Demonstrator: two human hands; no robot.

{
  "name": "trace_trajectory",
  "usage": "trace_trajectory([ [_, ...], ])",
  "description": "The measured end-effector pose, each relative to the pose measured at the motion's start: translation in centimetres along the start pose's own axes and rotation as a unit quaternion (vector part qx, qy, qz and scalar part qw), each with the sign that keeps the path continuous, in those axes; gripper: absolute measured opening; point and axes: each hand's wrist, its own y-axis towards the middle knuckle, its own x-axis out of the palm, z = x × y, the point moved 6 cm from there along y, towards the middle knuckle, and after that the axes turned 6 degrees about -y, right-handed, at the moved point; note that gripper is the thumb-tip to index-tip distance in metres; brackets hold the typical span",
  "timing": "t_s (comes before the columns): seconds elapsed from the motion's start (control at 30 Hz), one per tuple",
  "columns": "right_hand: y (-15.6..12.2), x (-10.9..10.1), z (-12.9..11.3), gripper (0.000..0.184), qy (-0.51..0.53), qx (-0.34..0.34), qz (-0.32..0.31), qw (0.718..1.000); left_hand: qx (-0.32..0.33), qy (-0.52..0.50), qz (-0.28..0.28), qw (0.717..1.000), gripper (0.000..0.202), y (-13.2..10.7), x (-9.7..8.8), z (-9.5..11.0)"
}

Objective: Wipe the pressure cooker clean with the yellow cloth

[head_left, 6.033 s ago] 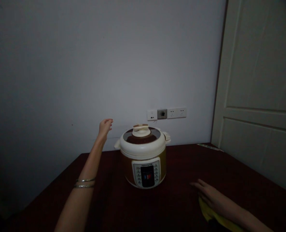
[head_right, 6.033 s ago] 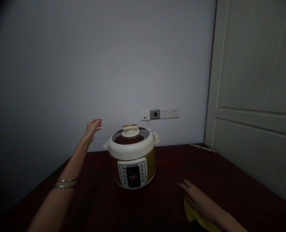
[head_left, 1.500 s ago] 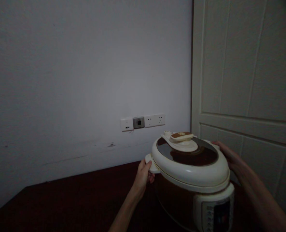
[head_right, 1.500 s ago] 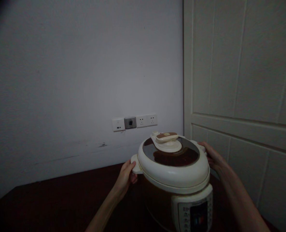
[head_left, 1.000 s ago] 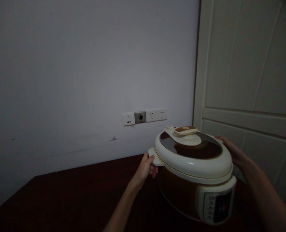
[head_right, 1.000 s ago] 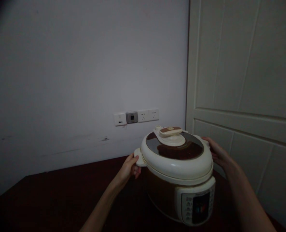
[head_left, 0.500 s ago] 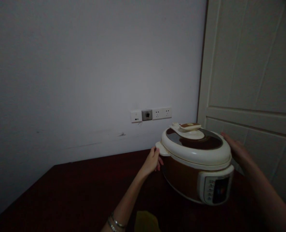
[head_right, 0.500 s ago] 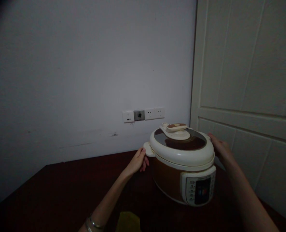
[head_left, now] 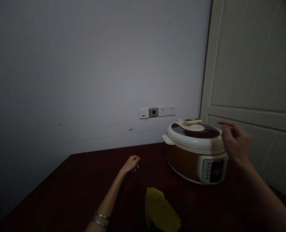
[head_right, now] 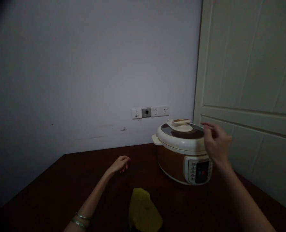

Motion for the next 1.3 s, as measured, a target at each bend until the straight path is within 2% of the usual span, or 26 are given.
trace_trajectory([
  [0.03, -1.5, 0.5, -2.5, 0.03, 0.019, -0.064, -0.02, 0.998, 0.001, 0.018, -0.005, 1.0, 0.027, -0.4, -0.1, -0.6],
  [0.1, -5.4, 2.6, -6.7, 0.029, 0.035, -0.17, -0.102, 0.979, 0.005, 0.057, -0.007, 0.998, 0.023, -1.0, -0.1, -1.7],
  [0.13, -7.9, 4.1, -8.5, 0.029, 0.044, -0.221, -0.17, 0.959, 0.008, 0.079, -0.002, 0.997, 0.022, -1.2, -0.1, -2.3],
  [0.2, -13.6, 7.5, -11.1, 0.03, 0.04, -0.318, -0.327, 0.889, 0.017, 0.124, 0.02, 0.992, 0.024, -1.7, -0.2, -3.3],
  [0.23, -16.4, 9.3, -11.6, 0.031, 0.021, -0.345, -0.388, 0.854, 0.025, 0.148, 0.034, 0.988, 0.025, -2.0, -0.4, -3.8],
  [0.3, -20.9, 12.5, -11.2, 0.033, -0.014, -0.351, -0.469, 0.81, 0.039, 0.196, 0.061, 0.978, 0.024, -2.7, -0.8, -4.6],
  [0.43, -26.0, 18.4, -7.4, 0.046, 0.005, -0.281, -0.561, 0.779, 0.061, 0.281, 0.09, 0.954, 0.025, -3.8, -1.4, -5.5],
  [0.53, -27.5, 21.5, -3.5, 0.051, -0.003, -0.216, -0.574, 0.79, 0.084, 0.327, 0.095, 0.936, 0.026, -4.4, -1.5, -5.6],
  [0.67, -28.7, 23.0, -0.5, 0.048, -0.043, -0.208, -0.563, 0.799, 0.122, 0.376, 0.111, 0.912, 0.027, -5.2, -1.2, -5.2],
  [0.87, -29.3, 22.9, 0.0, 0.046, -0.061, -0.206, -0.547, 0.809, 0.15, 0.429, 0.088, 0.886, 0.04, -5.3, -0.2, -5.3],
  [1.03, -29.3, 23.2, 0.2, 0.045, -0.058, -0.218, -0.541, 0.81, 0.129, 0.448, 0.057, 0.883, 0.046, -4.6, 0.0, -6.3],
  [1.3, -29.7, 23.0, 0.7, 0.045, -0.06, -0.22, -0.539, 0.811, 0.122, 0.458, 0.052, 0.879, 0.048, -4.5, 0.0, -6.4],
])
